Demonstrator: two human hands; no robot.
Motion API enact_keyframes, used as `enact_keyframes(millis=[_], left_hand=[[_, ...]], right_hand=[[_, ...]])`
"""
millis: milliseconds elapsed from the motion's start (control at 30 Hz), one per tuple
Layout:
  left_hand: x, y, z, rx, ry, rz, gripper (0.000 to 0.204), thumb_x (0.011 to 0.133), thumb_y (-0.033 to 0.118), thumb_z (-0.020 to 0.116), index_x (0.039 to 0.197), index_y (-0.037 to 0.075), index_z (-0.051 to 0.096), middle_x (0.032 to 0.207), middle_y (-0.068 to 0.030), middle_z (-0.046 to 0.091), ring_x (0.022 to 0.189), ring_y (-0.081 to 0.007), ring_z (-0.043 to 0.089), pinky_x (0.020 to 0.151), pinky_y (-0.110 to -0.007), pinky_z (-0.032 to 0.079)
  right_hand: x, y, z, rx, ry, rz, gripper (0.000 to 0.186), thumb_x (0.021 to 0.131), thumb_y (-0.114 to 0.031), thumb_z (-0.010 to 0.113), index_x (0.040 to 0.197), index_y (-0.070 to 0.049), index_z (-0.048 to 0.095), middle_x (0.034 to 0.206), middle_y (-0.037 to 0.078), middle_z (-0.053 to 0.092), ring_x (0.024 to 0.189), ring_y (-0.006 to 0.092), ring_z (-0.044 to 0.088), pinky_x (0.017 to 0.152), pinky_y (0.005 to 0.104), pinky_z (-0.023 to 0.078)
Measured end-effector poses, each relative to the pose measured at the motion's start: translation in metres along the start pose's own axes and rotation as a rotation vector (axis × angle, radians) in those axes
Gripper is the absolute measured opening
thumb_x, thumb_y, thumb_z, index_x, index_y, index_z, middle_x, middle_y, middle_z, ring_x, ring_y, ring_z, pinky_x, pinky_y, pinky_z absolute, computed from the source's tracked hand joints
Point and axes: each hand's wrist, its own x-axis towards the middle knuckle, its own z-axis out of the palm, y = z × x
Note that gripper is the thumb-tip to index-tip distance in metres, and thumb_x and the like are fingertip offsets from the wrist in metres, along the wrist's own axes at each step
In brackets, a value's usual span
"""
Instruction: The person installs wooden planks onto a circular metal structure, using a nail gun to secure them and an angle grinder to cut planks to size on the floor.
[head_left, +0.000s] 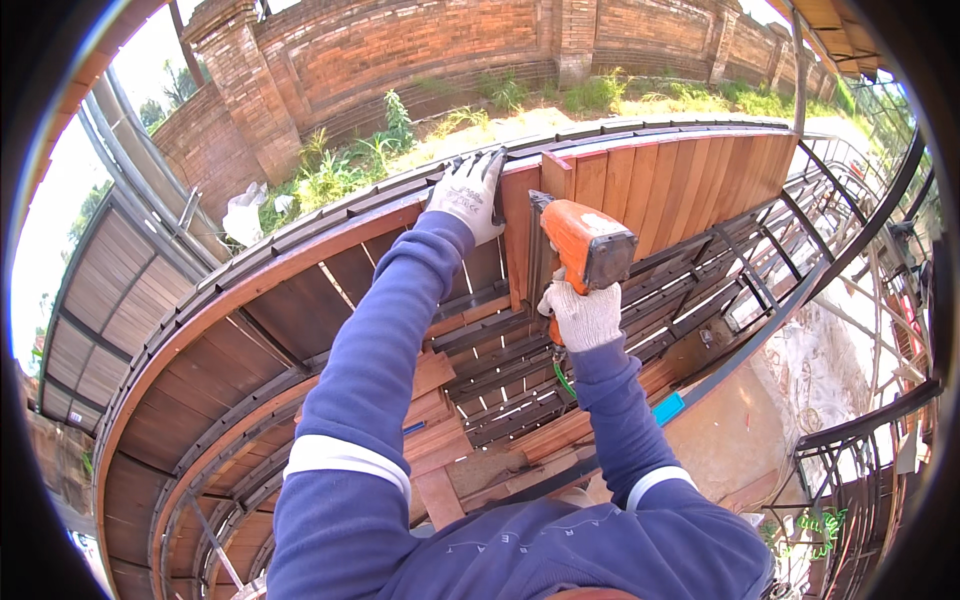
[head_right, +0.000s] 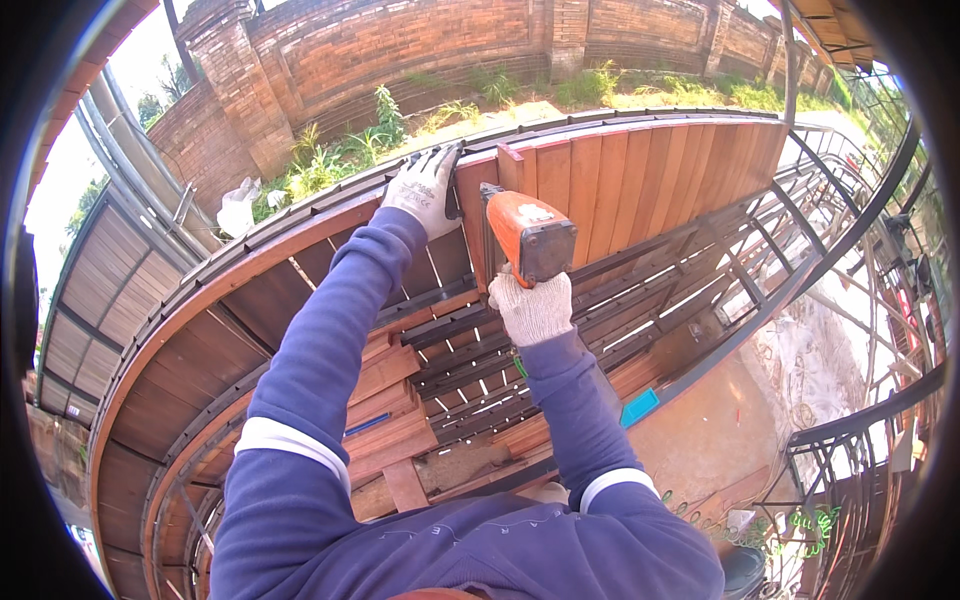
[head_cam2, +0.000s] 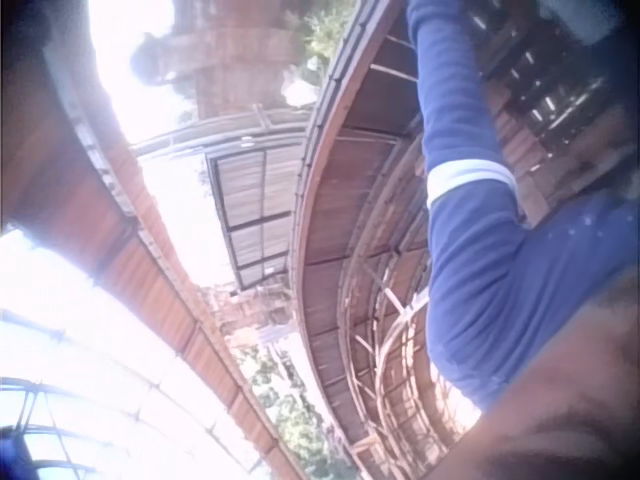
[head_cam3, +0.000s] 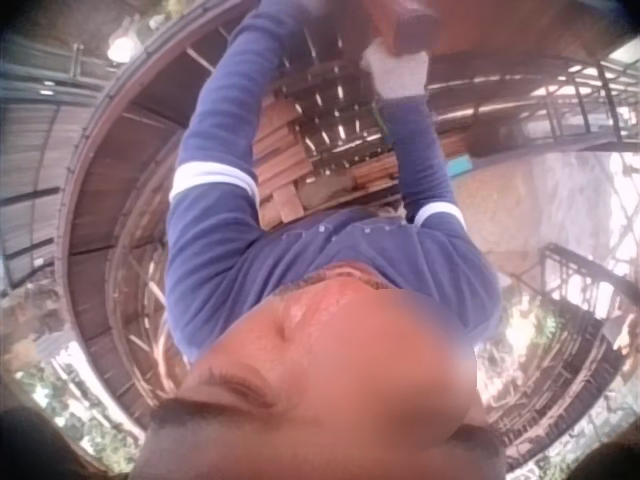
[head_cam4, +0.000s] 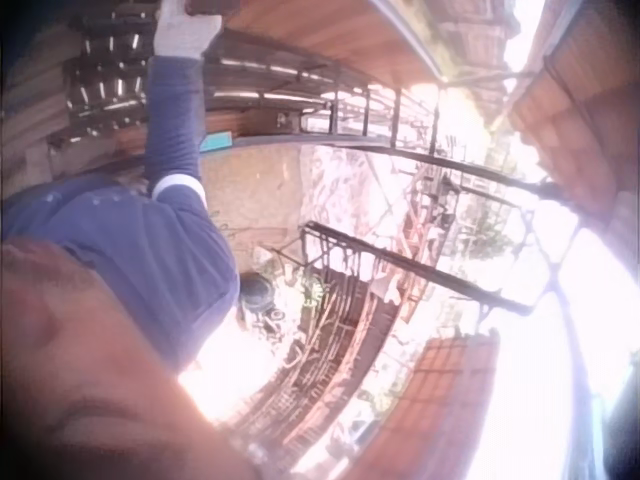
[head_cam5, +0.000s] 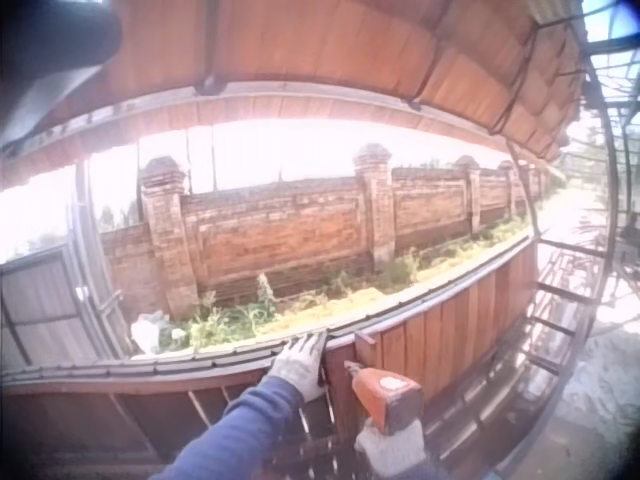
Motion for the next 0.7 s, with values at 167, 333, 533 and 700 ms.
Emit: enact_keyframes(millis=[167,333,533,700], left_hand=[[-0.001,-0.001,0.004,0.036,0.044,-0.003,0.081,0.086,0.045,0.069,0.154,0.013,0.037,0.157,-0.0162,0.040,0.146,-0.0317,0.037,0.122,-0.043,0.027],[0.003,0.002,0.003,-0.022,0.076,-0.084,0.067,0.091,0.047,0.063,0.148,0.016,0.048,0.155,-0.0113,0.045,0.145,-0.0286,0.039,0.121,-0.042,0.029],[0.010,0.007,0.003,-0.038,0.121,-0.088,0.062,0.087,0.042,0.070,0.141,0.017,0.055,0.149,-0.0097,0.052,0.139,-0.0271,0.046,0.118,-0.040,0.034],[0.021,-0.002,0.022,0.002,0.144,-0.104,0.063,0.085,0.038,0.075,0.140,0.013,0.056,0.145,-0.0108,0.056,0.136,-0.0291,0.050,0.116,-0.040,0.037]], right_hand=[[-0.059,-0.058,-0.056,-0.302,0.008,-0.116,0.031,0.076,0.008,0.067,0.106,0.003,0.060,0.088,0.009,0.066,0.072,0.0186,0.067,0.064,0.0339,0.057],[-0.100,-0.091,-0.157,-1.084,-0.029,-0.451,0.039,0.078,-0.007,0.072,0.116,-0.004,0.064,0.097,0.010,0.070,0.088,0.0245,0.070,0.078,0.0372,0.056],[-0.117,-0.118,-0.244,-1.082,0.033,-0.184,0.044,0.078,-0.008,0.069,0.121,-0.003,0.065,0.094,0.013,0.074,0.084,0.0290,0.073,0.076,0.0349,0.056],[-0.112,-0.093,-0.327,-1.380,0.159,-0.143,0.057,0.078,-0.011,0.073,0.134,-0.011,0.062,0.100,0.019,0.073,0.091,0.0363,0.071,0.080,0.0405,0.057]])
